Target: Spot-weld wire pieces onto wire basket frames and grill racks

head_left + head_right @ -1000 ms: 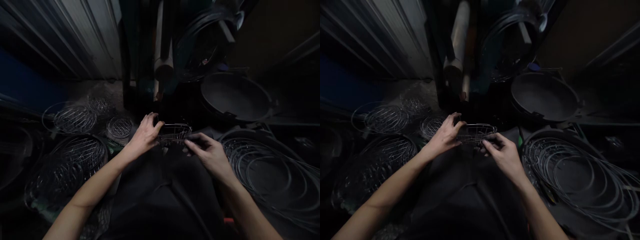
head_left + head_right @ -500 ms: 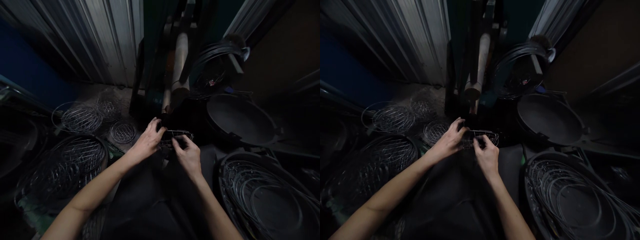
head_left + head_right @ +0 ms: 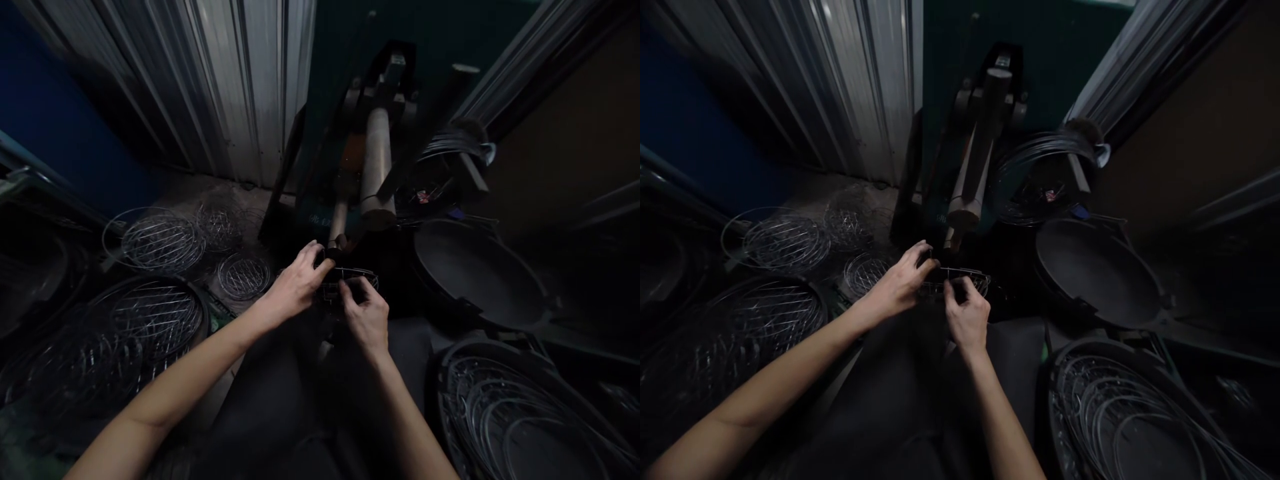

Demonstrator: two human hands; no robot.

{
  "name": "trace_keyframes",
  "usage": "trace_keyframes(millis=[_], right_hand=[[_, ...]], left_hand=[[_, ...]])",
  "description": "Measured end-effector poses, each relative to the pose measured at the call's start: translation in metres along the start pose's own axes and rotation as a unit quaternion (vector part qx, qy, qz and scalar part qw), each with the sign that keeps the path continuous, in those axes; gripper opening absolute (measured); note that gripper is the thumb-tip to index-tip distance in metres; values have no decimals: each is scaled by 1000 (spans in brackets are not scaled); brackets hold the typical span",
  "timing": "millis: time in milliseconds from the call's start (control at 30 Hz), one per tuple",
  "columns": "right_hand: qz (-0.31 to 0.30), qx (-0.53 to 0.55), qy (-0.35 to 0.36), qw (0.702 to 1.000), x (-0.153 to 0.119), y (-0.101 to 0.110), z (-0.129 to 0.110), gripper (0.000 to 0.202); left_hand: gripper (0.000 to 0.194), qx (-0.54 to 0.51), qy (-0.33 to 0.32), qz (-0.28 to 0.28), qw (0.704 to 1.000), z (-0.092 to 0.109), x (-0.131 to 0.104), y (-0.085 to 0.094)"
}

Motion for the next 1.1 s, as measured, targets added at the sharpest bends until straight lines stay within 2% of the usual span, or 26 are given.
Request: trace_keyframes(millis=[300, 533, 933, 1100], right_hand=[[9, 1, 45, 999, 13, 4, -10, 29], [30, 14, 73, 997, 20, 7, -9, 28], [50, 10, 102, 993, 29, 2, -2, 26], [59, 23, 112, 992, 29, -1, 1, 25]], left_hand=[[58, -9, -5, 24, 1000, -4, 11, 12], [70, -4, 5, 20, 1000, -11, 20, 8], [58, 18, -6, 63, 998, -16, 25, 9], [50, 23, -2, 53, 998, -17, 26, 7]])
Point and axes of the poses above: each hand's wrist, its own x-axis towards the middle knuckle, its own y-axis out of the back of the hand, z = x × y, the point moved 7 cm from there along x, towards the middle knuckle, and after that the axes turned 11 degrees about -z, right-handed, at the moved point
